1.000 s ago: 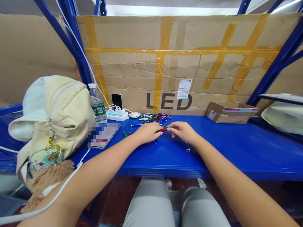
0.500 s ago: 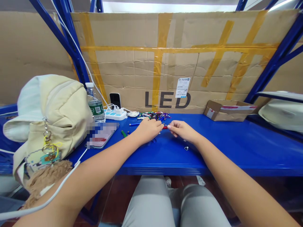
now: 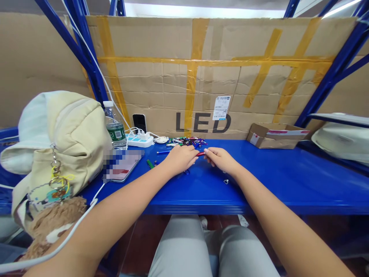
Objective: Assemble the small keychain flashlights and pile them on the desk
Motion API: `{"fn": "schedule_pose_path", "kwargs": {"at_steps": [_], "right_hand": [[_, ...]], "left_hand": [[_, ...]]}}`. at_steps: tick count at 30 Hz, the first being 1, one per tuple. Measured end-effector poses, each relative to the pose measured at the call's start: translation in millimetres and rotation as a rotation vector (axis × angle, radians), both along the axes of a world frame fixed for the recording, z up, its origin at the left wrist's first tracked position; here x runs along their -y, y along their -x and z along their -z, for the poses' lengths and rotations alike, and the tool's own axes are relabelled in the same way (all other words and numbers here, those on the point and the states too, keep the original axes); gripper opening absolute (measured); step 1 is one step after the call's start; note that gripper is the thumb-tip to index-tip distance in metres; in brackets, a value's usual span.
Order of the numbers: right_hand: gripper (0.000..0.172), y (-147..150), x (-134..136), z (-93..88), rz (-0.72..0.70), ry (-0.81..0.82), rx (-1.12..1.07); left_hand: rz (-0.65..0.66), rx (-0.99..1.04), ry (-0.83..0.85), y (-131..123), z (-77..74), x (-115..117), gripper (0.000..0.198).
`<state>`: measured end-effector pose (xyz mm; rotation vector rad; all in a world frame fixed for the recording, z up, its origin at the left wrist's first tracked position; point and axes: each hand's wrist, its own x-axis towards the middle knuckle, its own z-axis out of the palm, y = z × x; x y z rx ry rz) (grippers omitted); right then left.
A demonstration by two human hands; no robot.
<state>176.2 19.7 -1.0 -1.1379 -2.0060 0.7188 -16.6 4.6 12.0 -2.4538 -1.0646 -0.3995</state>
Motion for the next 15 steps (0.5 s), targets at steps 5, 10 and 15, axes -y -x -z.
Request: {"fn": "schedule_pose_path", "kwargs": {"at_steps": [5,10,15], "right_hand": [[0.046,2.0,0.0,2.0,-0.044,0.138,-0.096],[0.044,4.6,2.9,1.2,-0.066,0.276,-0.222],[0.042,4.9,3.3,0.5,-0.092,0.341,-0.257]], "left_hand": [[0.025,-0.015,-0.066,2.3,1.2,-0.4,0.029],[0.057,-0.014,-0.172,1.8,1.8,1.5,0.033],[0.062,-0.005,-0.187,-1.9,1.0,4.0,0.035]]}}
